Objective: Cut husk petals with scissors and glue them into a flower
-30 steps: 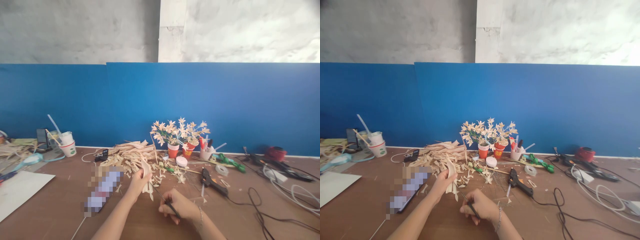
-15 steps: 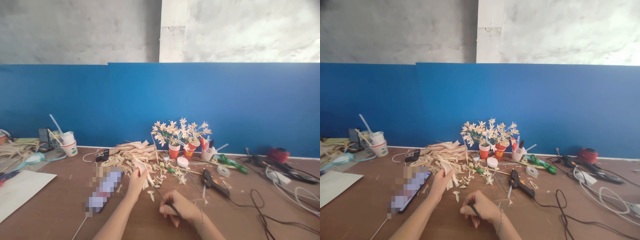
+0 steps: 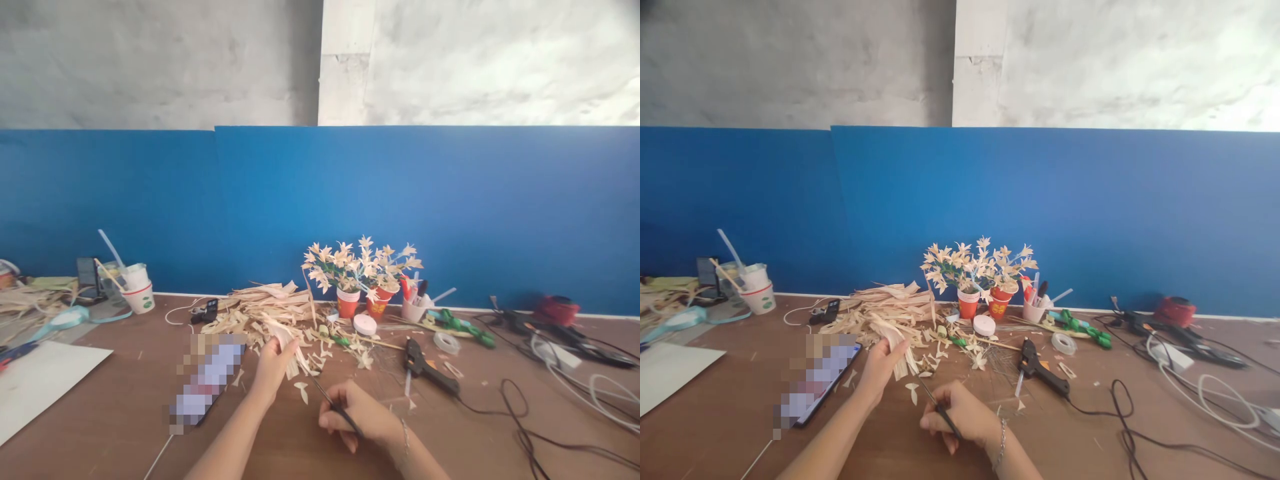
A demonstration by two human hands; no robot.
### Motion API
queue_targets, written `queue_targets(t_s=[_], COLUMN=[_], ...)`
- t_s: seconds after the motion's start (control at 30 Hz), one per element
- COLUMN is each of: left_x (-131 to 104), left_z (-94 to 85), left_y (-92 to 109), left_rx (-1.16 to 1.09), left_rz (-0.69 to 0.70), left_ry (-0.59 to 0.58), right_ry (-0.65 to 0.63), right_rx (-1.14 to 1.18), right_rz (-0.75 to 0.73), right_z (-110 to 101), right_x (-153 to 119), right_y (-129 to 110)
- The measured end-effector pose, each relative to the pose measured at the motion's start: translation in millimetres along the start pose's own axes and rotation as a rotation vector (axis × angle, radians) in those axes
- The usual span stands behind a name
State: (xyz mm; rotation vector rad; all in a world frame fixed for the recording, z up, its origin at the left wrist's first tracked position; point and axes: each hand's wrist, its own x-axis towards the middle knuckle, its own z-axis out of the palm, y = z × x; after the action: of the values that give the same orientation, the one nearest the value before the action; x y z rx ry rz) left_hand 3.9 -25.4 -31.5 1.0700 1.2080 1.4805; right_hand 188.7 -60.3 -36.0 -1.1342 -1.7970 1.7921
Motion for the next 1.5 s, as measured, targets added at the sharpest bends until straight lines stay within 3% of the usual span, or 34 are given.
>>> queue_targets(t_s=[0.9, 1.5], left_x=[0.2, 0.1], left_z=[0.2, 3.1], left_y=[-3.7, -20.0], left_rx=[-0.021, -0.103], left_rz=[-0.003, -0.019], left_ry=[-0.013, 0.080], right_ry=[0.026, 0.095], right_rx=[-0.077, -0.046], right_rz=[-0.007, -0.023], right_z=[-1.0, -0.6], right_x=[1.5, 7.9], right_y=[0.1, 10.7])
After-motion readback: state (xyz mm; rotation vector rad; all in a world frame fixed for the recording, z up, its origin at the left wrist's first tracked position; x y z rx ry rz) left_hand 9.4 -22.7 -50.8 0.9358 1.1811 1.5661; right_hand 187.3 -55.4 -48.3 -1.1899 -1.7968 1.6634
